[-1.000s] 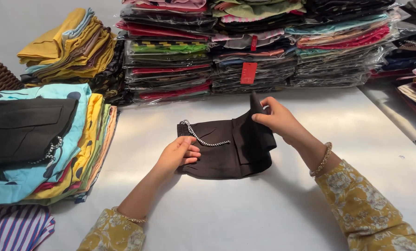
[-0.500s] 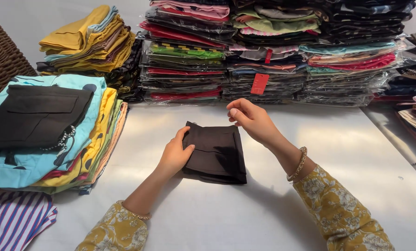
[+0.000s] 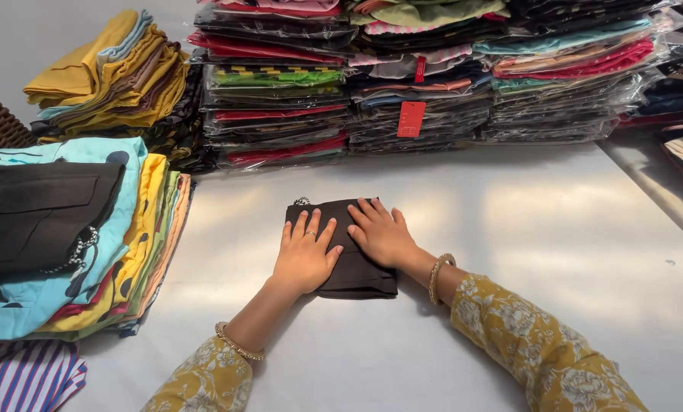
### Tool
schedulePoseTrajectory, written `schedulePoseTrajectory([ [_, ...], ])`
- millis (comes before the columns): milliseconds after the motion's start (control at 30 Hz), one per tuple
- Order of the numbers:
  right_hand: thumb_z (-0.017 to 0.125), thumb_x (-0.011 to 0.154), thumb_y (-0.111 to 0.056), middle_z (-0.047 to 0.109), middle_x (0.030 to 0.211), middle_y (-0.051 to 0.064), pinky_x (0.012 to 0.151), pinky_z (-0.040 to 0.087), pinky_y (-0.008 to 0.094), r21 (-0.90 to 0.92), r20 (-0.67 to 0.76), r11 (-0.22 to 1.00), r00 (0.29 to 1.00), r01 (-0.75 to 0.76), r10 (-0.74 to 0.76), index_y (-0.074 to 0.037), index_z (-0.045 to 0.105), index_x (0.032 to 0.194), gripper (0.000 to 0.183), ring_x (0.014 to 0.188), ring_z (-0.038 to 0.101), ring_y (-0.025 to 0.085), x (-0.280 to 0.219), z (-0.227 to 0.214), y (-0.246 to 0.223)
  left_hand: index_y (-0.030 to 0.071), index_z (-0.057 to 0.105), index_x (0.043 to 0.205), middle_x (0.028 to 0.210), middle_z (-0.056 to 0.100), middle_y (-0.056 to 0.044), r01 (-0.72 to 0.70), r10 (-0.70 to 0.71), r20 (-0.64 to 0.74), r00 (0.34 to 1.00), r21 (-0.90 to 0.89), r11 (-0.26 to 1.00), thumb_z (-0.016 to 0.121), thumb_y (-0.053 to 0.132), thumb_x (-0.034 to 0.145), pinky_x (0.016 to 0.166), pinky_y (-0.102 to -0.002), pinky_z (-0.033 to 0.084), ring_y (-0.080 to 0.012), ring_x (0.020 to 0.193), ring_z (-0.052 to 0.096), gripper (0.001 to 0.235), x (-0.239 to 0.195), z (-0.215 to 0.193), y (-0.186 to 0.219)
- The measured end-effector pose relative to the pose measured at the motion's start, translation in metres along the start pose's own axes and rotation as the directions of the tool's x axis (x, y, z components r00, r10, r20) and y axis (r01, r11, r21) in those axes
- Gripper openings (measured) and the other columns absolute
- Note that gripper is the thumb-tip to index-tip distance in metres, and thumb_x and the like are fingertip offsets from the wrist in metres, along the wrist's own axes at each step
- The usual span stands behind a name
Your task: The person folds a light blue polka-dot shirt and several pairs of shorts in black, brown, and yellow on a white table. They smooth the fabric, fold the items into neat rectangles, and stack them on the left side of the workspace.
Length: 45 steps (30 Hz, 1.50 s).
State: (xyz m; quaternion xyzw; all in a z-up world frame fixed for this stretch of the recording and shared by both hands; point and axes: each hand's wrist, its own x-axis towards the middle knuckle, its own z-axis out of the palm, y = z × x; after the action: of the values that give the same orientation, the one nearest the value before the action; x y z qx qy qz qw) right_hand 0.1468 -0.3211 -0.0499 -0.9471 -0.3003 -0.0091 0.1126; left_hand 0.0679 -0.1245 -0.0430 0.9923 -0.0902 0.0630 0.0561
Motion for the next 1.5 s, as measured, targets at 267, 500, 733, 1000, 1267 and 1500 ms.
schedulePoseTrajectory([
  [267, 0.05, 0.102, -0.041, 0.067, 0.135, 0.014, 0.108, 0.049, 0.04, 0.573, 0.027, 0.814, 0.995, -0.096, 0.099, -0.011, 0.072, 0.126, 0.044, 0.124, 0.063, 0.026, 0.023, -0.027, 0.083, 0.026, 0.034, 0.157, 0.166, 0.02, -0.013, 0.062, -0.06, 0.079, 0.995, -0.018, 0.998, 0.039, 0.054, 0.101, 0.12, -0.061, 0.009, -0.0379, 0.154, 0.009, 0.063, -0.005, -0.01, 0.003],
  [500, 0.077, 0.097, -0.033, 0.056, 0.107, 0.016, 0.079, 0.048, 0.036, 0.67, 0.275, 0.695, 0.957, -0.262, 0.096, 0.004, 0.064, 0.098, 0.039, 0.089, 0.055, 0.021, 0.019, -0.015, 0.085, 0.026, 0.034, 0.156, 0.166, 0.019, -0.012, 0.068, -0.066, 0.083, 0.994, -0.012, 0.998, 0.039, 0.055, 0.101, 0.119, -0.064, 0.009, -0.0373, 0.154, 0.008, 0.063, -0.004, -0.009, 0.003],
  [733, 0.079, 0.083, -0.017, 0.059, 0.1, -0.004, 0.071, 0.053, 0.026, 0.755, 0.214, 0.624, 0.975, -0.202, 0.057, -0.013, 0.053, 0.131, 0.054, 0.082, 0.06, 0.007, -0.006, -0.077, 0.037, 0.028, 0.034, 0.156, 0.166, 0.02, -0.01, 0.082, -0.079, 0.108, 0.991, -0.02, 0.996, 0.04, 0.055, 0.1, 0.119, -0.063, 0.01, -0.0366, 0.154, 0.008, 0.063, -0.006, -0.014, 0.005],
  [1000, 0.066, 0.094, -0.022, 0.066, 0.109, 0.008, 0.084, 0.054, 0.031, 0.87, 0.33, 0.39, 0.944, -0.301, -0.01, -0.012, 0.051, 0.143, 0.051, 0.097, 0.064, 0.015, -0.004, -0.078, 0.029, 0.025, 0.044, 0.153, 0.165, 0.027, -0.009, 0.101, -0.091, 0.061, 0.994, -0.192, 0.976, 0.041, 0.053, 0.102, 0.121, -0.061, 0.013, -0.0349, 0.155, 0.013, 0.059, -0.005, -0.01, -0.003],
  [1267, 0.058, 0.098, -0.033, 0.066, 0.144, 0.005, 0.111, 0.048, 0.04, 0.46, -0.018, 0.857, 0.967, 0.234, -0.254, -0.023, 0.053, 0.147, 0.05, 0.133, 0.062, 0.025, -0.006, -0.04, 0.03, 0.008, 0.052, 0.144, 0.155, 0.045, -0.016, 0.228, -0.45, -0.051, 0.891, -0.807, 0.544, 0.043, 0.034, 0.103, 0.113, -0.044, 0.04, -0.0335, 0.142, 0.046, 0.049, 0.007, -0.005, -0.047],
  [1500, 0.038, 0.103, -0.056, 0.025, 0.166, 0.01, 0.119, 0.01, 0.062, 0.054, 0.02, 0.998, 0.999, 0.045, -0.046, -0.024, 0.036, 0.157, 0.063, 0.155, 0.015, 0.032, 0.011, 0.005, 0.025, 0.008, 0.032, 0.157, 0.141, 0.05, -0.024, 0.403, -0.411, 0.105, 0.906, -0.513, 0.758, 0.063, 0.027, 0.097, 0.104, -0.045, 0.047, -0.0377, 0.131, 0.05, 0.071, -0.002, -0.025, -0.026],
])
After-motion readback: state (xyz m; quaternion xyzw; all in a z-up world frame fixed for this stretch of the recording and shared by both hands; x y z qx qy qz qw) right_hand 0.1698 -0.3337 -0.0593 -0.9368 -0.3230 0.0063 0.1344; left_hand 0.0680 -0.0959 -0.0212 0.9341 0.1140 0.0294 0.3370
